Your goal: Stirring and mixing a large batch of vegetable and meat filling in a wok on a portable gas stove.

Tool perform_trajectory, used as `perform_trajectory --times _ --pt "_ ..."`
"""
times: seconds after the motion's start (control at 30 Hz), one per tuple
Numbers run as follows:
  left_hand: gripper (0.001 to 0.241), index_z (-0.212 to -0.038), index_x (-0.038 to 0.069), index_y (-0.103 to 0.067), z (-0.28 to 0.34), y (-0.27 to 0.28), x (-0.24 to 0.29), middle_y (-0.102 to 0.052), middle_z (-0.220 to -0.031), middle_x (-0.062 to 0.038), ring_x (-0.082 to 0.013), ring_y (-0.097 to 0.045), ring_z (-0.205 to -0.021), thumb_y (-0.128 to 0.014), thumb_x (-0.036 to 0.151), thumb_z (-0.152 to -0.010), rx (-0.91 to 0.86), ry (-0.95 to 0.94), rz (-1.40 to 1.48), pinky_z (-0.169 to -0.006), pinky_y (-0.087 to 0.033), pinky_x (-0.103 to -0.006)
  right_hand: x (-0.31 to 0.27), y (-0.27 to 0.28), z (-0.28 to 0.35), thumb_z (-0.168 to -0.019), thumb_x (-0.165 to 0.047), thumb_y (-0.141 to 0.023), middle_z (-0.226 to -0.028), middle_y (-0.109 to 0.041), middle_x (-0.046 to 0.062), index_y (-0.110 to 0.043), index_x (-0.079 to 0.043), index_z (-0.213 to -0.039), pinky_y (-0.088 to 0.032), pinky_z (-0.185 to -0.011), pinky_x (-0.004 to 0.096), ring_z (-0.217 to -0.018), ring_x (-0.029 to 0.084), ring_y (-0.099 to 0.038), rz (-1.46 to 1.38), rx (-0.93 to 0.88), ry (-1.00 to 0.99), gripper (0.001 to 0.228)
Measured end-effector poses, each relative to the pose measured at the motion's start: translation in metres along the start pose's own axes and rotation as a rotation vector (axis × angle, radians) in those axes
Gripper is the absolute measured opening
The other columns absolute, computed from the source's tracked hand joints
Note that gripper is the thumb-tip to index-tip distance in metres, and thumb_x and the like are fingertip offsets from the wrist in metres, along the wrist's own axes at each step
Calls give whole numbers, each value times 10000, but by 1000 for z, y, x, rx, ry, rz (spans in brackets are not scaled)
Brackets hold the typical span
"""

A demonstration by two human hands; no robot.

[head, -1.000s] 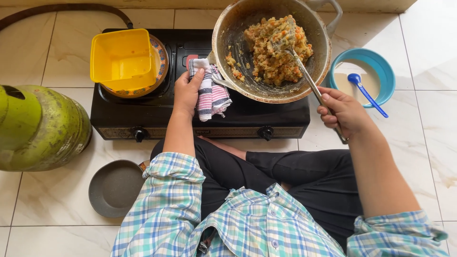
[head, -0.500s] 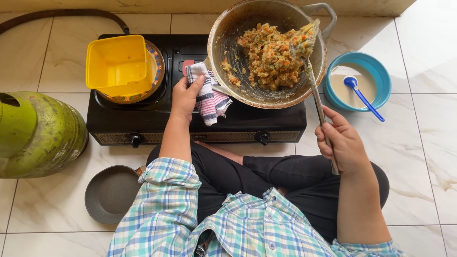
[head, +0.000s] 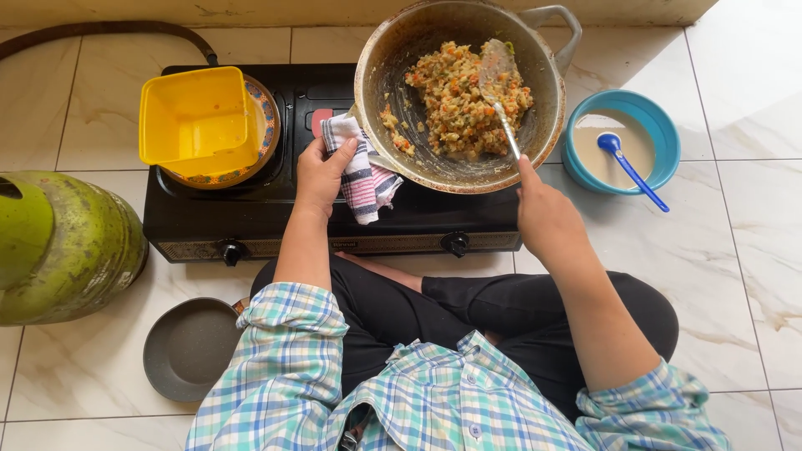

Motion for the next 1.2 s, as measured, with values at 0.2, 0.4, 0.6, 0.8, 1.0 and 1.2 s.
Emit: perform_trajectory --times 0.2,0.4,0.6,0.8,1.0,1.2 --pt "353 -1079 136 -773 0 0 -2 -761 -932 -36 -128 -710 -942 -890 363 -836 11 -22 -40 -826 -591 -317 -12 -19 -28 -1081 -75 -398 -903 -725 289 -333 6 -1579 -634 -667 480 -774 376 -762 41 -26 78 509" --pt "347 -1080 139 -776 -1 -2 -3 -769 -945 -42 -143 -717 -959 -878 369 -841 17 -30 -70 -838 -587 -332 -31 -4 -11 -1088 -97 -372 -1014 -724 326 -337 2 -1587 -635 -749 504 -886 404 -761 -50 -120 80 510" --pt "355 -1077 158 -782 -5 0 -10 -771 -941 -31 -142 -720 -964 -890 383 -825 25 -26 -76 -839 -588 -332 -32 5 11 -1075 -153 -392 -1197 -698 302 -343 -91 -1608 -595 -864 551 -1051 434 -720 -171 -252 58 539" --pt "364 -1080 151 -779 -2 -1 -6 -772 -953 -36 -156 -717 -976 -885 388 -824 24 -18 -90 -859 -581 -338 -2 39 14 -1033 -151 -482 -1081 -723 280 -460 -144 -1572 -541 -859 548 -965 419 -681 -418 -342 4 540" --pt "385 -1070 174 -784 4 3 5 -780 -974 -52 -226 -734 -1028 -878 448 -817 41 -33 -190 -870 -578 -369 13 63 -23 -1050 -100 -498 -776 -696 204 -494 -131 -1584 -511 -680 436 -703 323 -630 -437 -230 -9 535" --pt "388 -1061 191 -784 10 0 15 -780 -973 -54 -254 -728 -1047 -854 485 -818 46 -35 -262 -883 -565 -389 -19 39 -50 -1073 -147 -481 -1014 -737 209 -432 -119 -1603 -574 -848 483 -909 337 -731 -178 -179 41 534"
Point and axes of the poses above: each hand's wrist, its own z-axis away from the middle knuckle, its own y-axis out of the back of the hand, x = y × z, the point moved 2 cm from there along -z, towards the middle knuckle
